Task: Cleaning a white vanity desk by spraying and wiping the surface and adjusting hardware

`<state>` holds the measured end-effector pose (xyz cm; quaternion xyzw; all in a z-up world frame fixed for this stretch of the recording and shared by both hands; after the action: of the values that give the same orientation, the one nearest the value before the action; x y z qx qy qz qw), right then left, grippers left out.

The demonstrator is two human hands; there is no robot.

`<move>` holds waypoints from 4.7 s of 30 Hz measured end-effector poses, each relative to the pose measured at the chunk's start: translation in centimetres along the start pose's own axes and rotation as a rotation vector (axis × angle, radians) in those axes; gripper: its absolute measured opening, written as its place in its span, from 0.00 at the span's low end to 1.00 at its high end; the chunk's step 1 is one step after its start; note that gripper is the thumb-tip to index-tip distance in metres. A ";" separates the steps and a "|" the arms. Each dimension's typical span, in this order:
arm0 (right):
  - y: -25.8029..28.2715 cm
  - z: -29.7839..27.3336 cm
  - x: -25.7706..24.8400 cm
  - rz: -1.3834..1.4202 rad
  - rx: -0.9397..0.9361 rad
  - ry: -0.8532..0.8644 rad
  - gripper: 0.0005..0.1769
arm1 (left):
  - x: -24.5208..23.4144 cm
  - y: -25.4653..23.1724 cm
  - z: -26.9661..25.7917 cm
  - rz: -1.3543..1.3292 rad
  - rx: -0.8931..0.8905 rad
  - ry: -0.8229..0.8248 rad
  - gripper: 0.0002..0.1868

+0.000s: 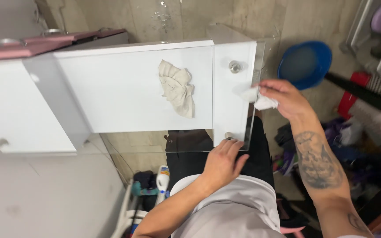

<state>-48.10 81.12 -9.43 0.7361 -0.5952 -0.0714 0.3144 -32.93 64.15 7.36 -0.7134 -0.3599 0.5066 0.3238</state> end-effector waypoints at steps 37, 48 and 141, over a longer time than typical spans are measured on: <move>18.7 7.2 9.6 -0.911 0.232 0.709 0.19 | 20.8 9.2 -4.6 -1.464 -0.880 -1.497 0.16; 17.9 9.8 11.6 -1.009 0.524 0.983 0.16 | 23.5 10.0 -2.3 -1.511 -0.897 -1.856 0.15; 18.3 10.5 12.9 -1.374 0.374 0.972 0.12 | 19.9 7.0 -2.7 -1.485 -0.947 -1.900 0.11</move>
<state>-64.71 63.56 -4.21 0.9215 0.1806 0.1764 0.2951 -24.55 76.90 -7.46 0.2481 -0.8982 0.3359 -0.1375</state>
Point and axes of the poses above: each hand's wrist, its own z-axis towards the middle knuckle, its own x-axis out of the palm, y = z × x, the point moved 6 cm from there along z, towards the middle knuckle, and after that the axes turned 4 degrees about y, right-handed, at the moved point
